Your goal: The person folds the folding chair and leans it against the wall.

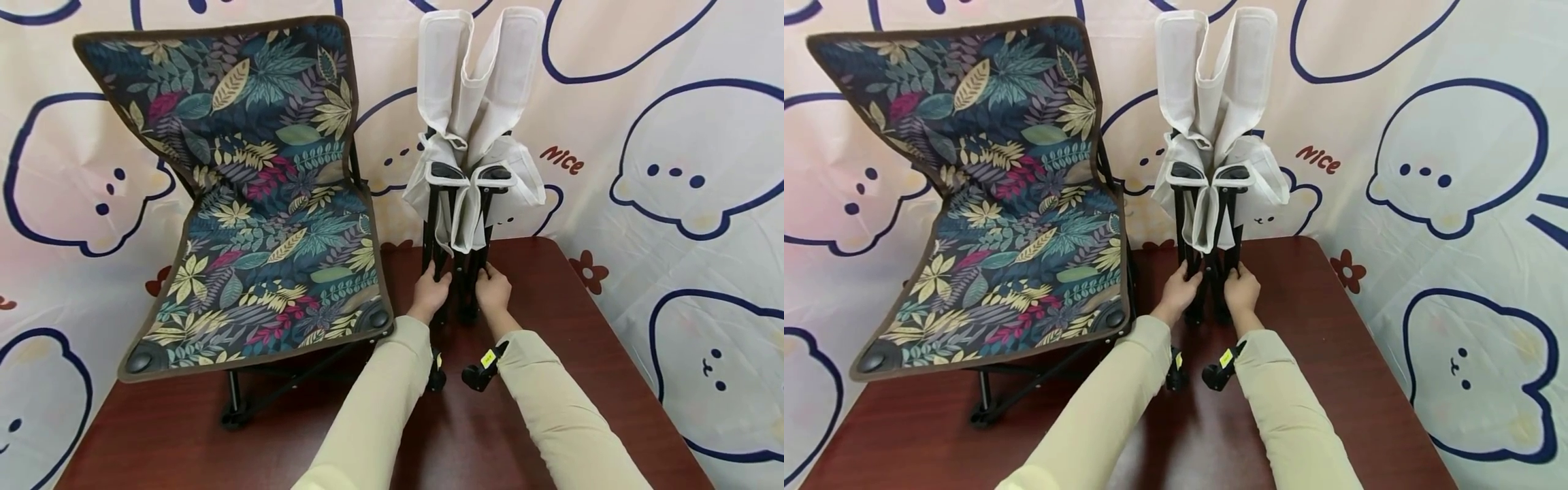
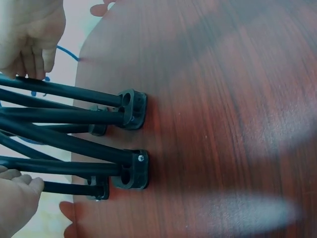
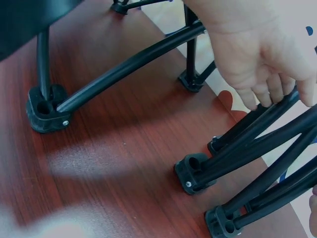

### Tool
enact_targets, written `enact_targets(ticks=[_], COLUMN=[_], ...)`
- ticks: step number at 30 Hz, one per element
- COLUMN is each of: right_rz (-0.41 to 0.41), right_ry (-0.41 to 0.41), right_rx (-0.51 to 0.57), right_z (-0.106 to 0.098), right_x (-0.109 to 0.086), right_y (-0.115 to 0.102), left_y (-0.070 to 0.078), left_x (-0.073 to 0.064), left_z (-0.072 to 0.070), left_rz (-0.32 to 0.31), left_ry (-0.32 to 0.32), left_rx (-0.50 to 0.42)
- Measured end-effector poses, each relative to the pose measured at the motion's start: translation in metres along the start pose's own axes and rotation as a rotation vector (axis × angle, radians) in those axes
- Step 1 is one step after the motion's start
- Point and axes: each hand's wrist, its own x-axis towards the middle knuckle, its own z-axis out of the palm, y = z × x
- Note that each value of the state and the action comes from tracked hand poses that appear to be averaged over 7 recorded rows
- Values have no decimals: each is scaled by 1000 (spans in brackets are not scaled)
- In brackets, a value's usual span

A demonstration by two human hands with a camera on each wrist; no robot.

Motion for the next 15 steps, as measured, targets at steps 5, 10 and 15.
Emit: enact_targets(ticks=[5, 10, 15], right_rz=[-2, -34, -84], right_ry=[-65, -122, -158], right_rx=[-28, -48, -48], right_z=[-5, -10, -19], right_x=[1, 0, -2], right_y=[-1, 1, 4], left_y=[2, 3, 3], left_x=[-3, -7, -12], left_z=[-2, -5, -7], left_rz=[-10, -4, 5], left_ry=[13, 45, 59], left_rx=[-11, -40, -76])
